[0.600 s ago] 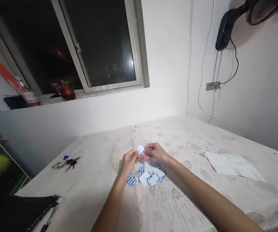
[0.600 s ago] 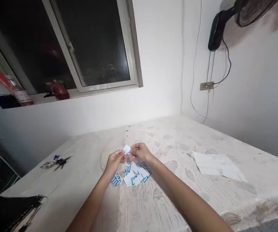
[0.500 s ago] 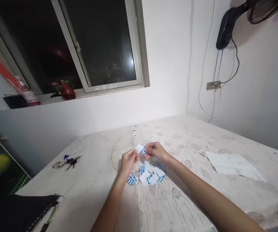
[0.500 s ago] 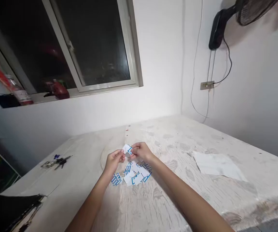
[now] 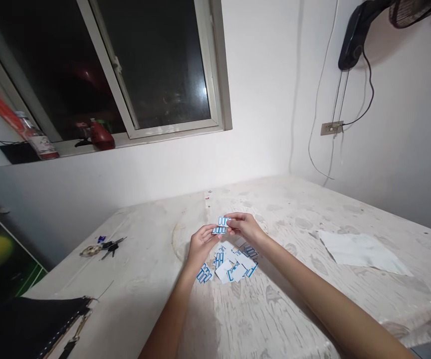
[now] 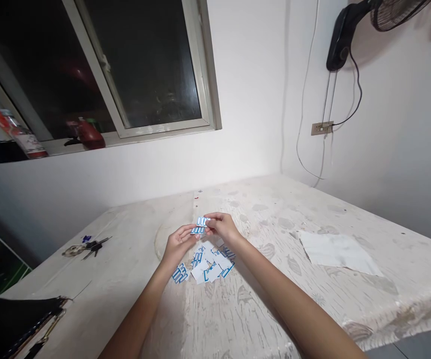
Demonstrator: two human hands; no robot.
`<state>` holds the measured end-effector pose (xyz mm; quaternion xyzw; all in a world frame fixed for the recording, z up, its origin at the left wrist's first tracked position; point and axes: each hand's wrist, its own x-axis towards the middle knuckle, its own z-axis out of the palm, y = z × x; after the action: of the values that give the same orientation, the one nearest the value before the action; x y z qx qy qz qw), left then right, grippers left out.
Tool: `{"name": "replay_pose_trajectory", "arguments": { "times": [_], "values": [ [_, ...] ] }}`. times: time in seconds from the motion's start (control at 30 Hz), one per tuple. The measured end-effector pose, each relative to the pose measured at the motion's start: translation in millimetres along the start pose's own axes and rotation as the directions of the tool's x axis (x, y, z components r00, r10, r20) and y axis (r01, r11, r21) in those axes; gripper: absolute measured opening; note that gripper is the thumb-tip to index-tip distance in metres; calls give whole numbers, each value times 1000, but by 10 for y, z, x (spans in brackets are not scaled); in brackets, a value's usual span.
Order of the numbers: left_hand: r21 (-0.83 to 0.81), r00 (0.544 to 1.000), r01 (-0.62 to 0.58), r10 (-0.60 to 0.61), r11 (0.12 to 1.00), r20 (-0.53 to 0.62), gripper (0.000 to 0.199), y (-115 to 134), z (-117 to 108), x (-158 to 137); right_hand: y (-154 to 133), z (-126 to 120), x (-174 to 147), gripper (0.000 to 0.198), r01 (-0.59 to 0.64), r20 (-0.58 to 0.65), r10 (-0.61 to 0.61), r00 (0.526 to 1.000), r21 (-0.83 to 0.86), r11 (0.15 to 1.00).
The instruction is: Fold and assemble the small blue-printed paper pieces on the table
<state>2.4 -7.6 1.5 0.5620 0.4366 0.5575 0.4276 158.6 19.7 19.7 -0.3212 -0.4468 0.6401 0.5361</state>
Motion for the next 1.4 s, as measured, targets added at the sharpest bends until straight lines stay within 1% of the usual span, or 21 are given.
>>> {"name": "replay_pose_trajectory", "arguments": {
  "times": [0.1,0.23,0.37,0.73,0.83,0.93,1.13,1.3,1.4],
  "values": [
    [-5,1000,-14,14,1000,-5,39,-35,13,10,30,3,0,10,-26,29,27,999,-35,999],
    [-37,999,-39,39,999,2,39,-89,39,23,100,0,24,11,-31,9,32,999,-110,993],
    [-39,998,-69,69,997,-13,37,-88,91,2,157,-3,47,13,-34,-10,33,999,-129,991],
    [4,994,-113,112,994,17,28,-113,146,-37,168,14,26,12,18,3,-18,1000,-173,985],
    [24,994,-106,105,994,19,28,-97,163,-63,181,7,26,13,63,-3,-65,998,-203,977],
    [25,996,-87,86,996,27,31,-70,181,-85,183,0,31,15,101,-33,-112,993,-238,966],
    [-3,997,-68,69,998,44,28,-86,202,-92,136,-19,41,18,126,-89,-160,983,-300,945],
    [-8,998,-14,15,1000,62,39,-104,230,-95,116,-38,40,18,140,-65,-179,982,-395,908],
    [-29,996,19,-16,999,92,39,-109,249,-95,125,-50,35,17,149,-25,-178,984,-443,884]
  ]
}}
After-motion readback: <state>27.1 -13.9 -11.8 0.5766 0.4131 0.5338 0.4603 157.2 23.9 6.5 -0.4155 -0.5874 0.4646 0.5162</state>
